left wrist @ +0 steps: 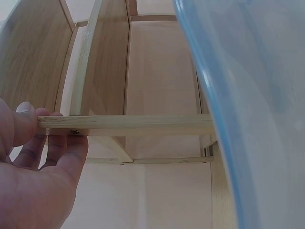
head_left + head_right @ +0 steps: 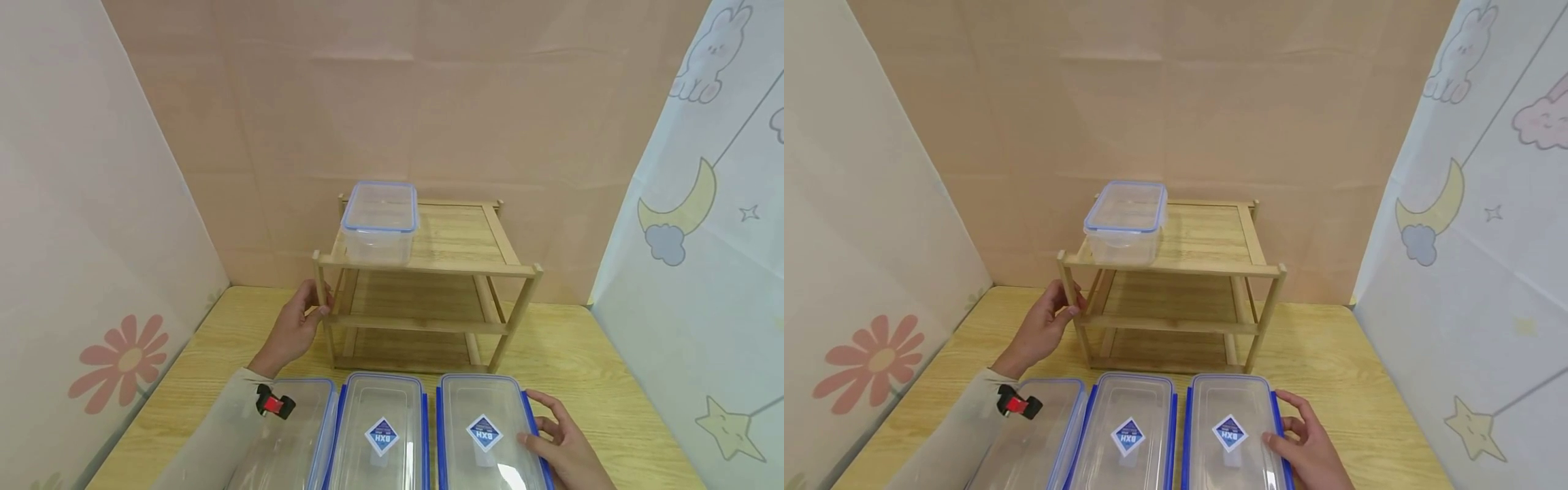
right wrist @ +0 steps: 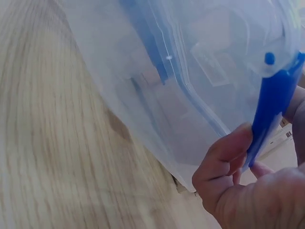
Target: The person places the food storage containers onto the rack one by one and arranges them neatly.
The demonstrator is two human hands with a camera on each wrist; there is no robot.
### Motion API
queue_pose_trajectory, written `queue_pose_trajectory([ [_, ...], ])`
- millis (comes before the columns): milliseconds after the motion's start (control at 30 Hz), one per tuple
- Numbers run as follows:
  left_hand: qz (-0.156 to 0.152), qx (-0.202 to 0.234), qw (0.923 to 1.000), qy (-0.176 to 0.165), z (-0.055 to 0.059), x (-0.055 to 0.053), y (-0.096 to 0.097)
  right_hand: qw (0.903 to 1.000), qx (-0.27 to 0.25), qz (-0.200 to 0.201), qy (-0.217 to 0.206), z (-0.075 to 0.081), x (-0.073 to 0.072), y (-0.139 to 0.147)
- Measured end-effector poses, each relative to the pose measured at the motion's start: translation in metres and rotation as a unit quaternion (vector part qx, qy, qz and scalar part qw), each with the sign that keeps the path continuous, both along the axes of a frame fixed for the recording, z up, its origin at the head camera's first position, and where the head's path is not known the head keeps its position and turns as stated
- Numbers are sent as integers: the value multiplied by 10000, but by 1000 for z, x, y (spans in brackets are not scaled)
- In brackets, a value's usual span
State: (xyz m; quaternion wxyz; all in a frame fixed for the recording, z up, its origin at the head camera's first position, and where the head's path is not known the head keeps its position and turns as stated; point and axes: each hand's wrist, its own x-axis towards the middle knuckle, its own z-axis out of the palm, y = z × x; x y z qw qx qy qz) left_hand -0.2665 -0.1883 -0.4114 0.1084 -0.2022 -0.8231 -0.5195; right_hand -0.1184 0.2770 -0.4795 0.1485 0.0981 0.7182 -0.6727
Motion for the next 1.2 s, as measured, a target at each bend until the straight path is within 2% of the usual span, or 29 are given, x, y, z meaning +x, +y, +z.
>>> queue_pose_trajectory([
  [267, -25, -2, 10000, 29, 2, 2, 0, 9997, -154, 119, 156, 7, 3, 3],
  [500, -3, -28, 10000, 34, 1, 1, 0, 9998, -58, 82, 196, 19, 4, 5],
  [867, -11, 68, 9999, 90, 0, -1, 0, 9956, -435, 43, 833, 38, 8, 4],
  [1067, 41, 164, 9999, -10, 1, 0, 1, 9902, -781, 252, 1130, 48, 7, 5],
  [1200, 24, 262, 9996, -77, 3, 3, 1, 9829, -1020, 476, 1456, 53, 6, 7],
])
